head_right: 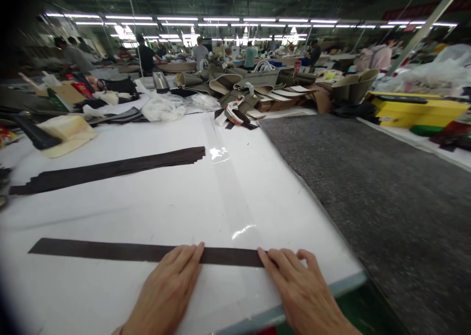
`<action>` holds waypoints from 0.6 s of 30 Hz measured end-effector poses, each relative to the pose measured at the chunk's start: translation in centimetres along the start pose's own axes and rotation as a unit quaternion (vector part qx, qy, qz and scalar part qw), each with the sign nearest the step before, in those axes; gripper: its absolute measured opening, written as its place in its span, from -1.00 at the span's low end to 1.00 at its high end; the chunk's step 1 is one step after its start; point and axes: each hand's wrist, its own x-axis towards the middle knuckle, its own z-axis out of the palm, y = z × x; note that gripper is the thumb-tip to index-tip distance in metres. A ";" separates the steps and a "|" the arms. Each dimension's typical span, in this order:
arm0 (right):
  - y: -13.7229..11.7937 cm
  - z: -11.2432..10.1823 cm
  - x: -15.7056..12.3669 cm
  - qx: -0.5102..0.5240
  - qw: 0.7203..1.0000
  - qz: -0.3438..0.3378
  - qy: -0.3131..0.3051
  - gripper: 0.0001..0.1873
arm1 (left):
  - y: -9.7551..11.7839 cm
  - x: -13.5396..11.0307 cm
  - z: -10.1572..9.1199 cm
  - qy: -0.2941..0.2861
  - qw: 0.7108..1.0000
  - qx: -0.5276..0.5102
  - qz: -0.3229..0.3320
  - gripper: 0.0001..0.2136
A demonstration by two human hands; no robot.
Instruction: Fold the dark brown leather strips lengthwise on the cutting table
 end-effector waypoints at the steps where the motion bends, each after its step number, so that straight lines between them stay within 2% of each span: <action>1: 0.4 -0.5 -0.4 -0.012 1.000 0.004 0.000 -0.33 | -0.9 -0.7 -0.3 0.009 1.000 0.013 -0.009 -0.65; 4: 0.8 -1.6 -0.7 -0.030 0.999 0.006 0.016 -0.42 | -3.2 -2.5 -0.9 0.026 0.998 0.040 -0.049 -0.66; 6: 0.3 -2.0 0.1 -0.034 0.999 0.010 0.030 -0.45 | -3.6 -2.9 -1.1 0.035 0.996 0.043 -0.064 -0.66; 12: -2.0 -1.0 2.4 0.031 0.999 0.011 -0.003 -0.46 | -1.4 -1.4 -0.8 0.048 0.998 0.018 -0.034 -0.66; 15: -1.9 0.1 2.1 0.006 1.000 0.007 -0.005 -0.47 | -0.8 -1.1 -0.4 0.045 0.999 0.013 -0.023 -0.66; 18: -1.2 1.0 1.4 -0.038 0.999 -0.012 -0.001 -0.45 | -1.6 -2.0 -0.4 0.035 0.998 0.021 -0.041 -0.64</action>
